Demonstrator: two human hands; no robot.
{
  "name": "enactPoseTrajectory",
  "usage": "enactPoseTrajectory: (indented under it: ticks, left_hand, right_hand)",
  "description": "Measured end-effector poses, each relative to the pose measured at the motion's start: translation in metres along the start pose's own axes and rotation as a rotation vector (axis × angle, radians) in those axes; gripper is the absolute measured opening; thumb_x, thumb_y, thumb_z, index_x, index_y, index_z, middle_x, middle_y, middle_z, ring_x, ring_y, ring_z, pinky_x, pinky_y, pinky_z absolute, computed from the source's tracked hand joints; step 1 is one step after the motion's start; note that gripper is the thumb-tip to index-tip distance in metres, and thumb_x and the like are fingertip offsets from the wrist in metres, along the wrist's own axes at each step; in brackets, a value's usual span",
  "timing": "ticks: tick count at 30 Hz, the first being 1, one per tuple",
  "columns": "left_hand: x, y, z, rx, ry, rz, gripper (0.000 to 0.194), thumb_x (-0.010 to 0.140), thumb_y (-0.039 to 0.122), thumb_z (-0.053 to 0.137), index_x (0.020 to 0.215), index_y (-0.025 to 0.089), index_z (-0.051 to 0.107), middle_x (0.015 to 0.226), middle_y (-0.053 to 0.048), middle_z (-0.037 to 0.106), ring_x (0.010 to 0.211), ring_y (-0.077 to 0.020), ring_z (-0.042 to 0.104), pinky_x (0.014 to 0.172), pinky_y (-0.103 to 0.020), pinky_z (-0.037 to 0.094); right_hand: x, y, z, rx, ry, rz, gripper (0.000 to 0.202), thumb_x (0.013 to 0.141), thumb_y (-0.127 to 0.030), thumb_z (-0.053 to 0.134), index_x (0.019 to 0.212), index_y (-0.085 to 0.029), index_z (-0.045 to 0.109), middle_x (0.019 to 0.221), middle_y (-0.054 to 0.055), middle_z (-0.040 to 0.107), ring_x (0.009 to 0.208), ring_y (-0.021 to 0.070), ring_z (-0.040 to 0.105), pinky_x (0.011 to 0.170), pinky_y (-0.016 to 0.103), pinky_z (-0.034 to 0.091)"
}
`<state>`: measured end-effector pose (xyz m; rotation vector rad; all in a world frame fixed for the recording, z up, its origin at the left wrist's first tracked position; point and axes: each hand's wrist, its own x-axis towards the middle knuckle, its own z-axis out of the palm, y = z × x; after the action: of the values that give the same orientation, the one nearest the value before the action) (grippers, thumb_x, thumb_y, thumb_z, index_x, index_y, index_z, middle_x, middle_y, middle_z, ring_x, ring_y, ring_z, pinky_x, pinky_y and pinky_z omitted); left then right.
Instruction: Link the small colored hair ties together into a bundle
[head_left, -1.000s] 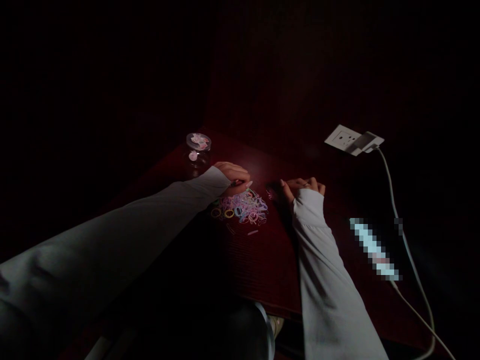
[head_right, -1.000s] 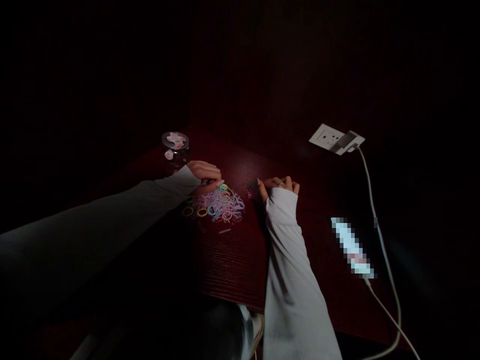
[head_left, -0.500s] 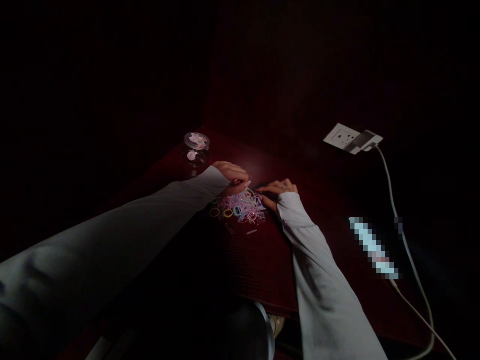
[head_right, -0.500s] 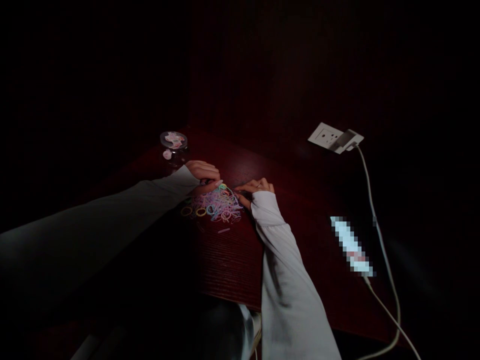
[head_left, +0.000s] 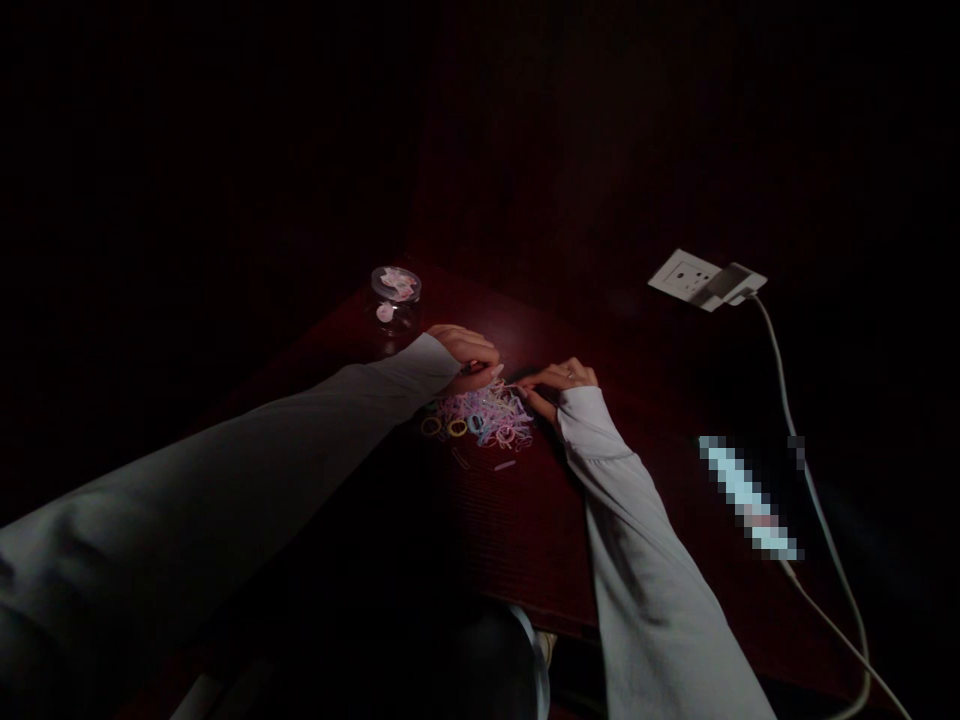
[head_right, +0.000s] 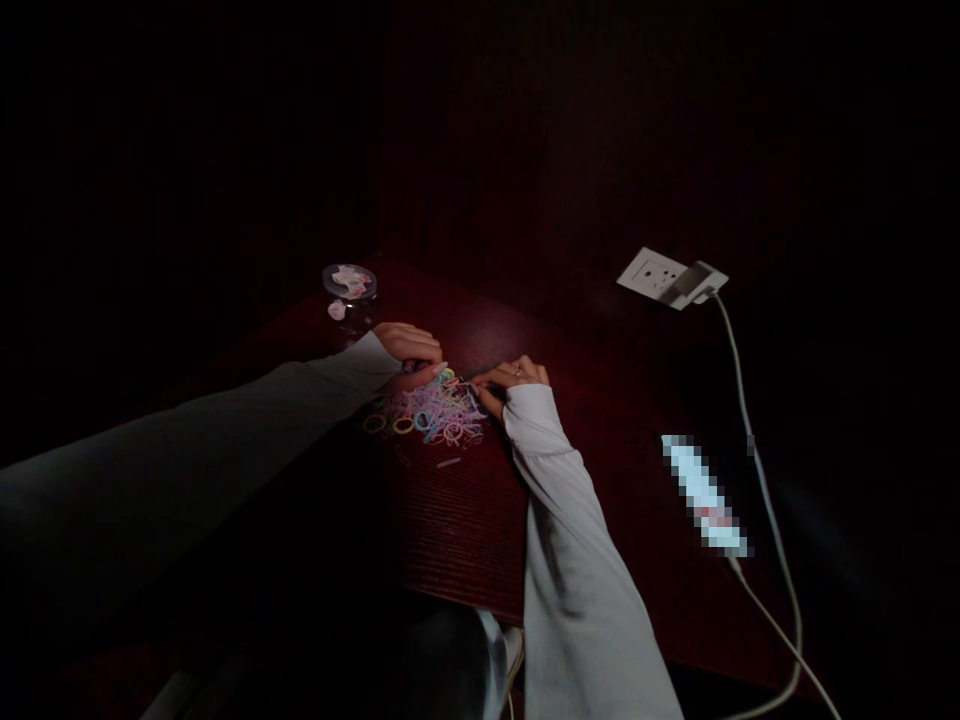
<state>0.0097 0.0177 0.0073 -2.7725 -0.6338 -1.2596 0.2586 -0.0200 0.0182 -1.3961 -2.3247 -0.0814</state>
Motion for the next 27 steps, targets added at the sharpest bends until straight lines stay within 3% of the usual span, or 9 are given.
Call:
enactPoseTrajectory:
  ticks: [7,12,21,27]
  left_hand:
    - [0.002,0.0,-0.004,-0.05,-0.104,-0.082,0.017,0.093,0.035,0.055,0.086,0.022,0.064,0.075,0.004,0.065,0.071,-0.0117,0.057,0.071,-0.024,0.04]
    - [0.002,0.001,-0.003,-0.038,-0.157,-0.078,0.017,0.094,0.037,0.057,0.097,0.023,0.067,0.081,0.003,0.069,0.078,-0.0129,0.06,0.075,-0.025,0.041]
    - [0.001,-0.003,0.002,-0.03,-0.135,-0.032,0.024,0.1,0.033,0.049,0.09,0.022,0.068,0.082,0.002,0.071,0.077,-0.0128,0.06,0.075,-0.025,0.042]
    - [0.001,-0.001,0.001,-0.031,-0.13,-0.032,0.024,0.1,0.033,0.049,0.09,0.023,0.068,0.084,0.002,0.073,0.076,-0.0128,0.061,0.077,-0.026,0.042]
  right_hand:
    - [-0.001,-0.011,-0.01,0.007,0.094,-0.045,0.022,0.096,-0.045,0.064,0.097,-0.032,0.082,0.086,0.004,0.076,0.093,0.0266,0.057,0.089,0.041,0.037]
    - [-0.001,-0.021,-0.011,0.1,0.069,-0.066,0.024,0.097,-0.047,0.064,0.102,-0.033,0.082,0.086,0.004,0.077,0.089,0.0252,0.059,0.088,0.04,0.041]
    - [0.0,-0.027,-0.008,0.298,0.16,0.063,0.033,0.096,-0.053,0.061,0.111,-0.029,0.079,0.098,0.006,0.078,0.093,0.0257,0.063,0.086,0.04,0.047]
    - [0.001,-0.026,0.002,0.239,0.091,0.044,0.04,0.1,-0.057,0.053,0.095,-0.027,0.08,0.087,0.005,0.074,0.084,0.0238,0.06,0.084,0.039,0.044]
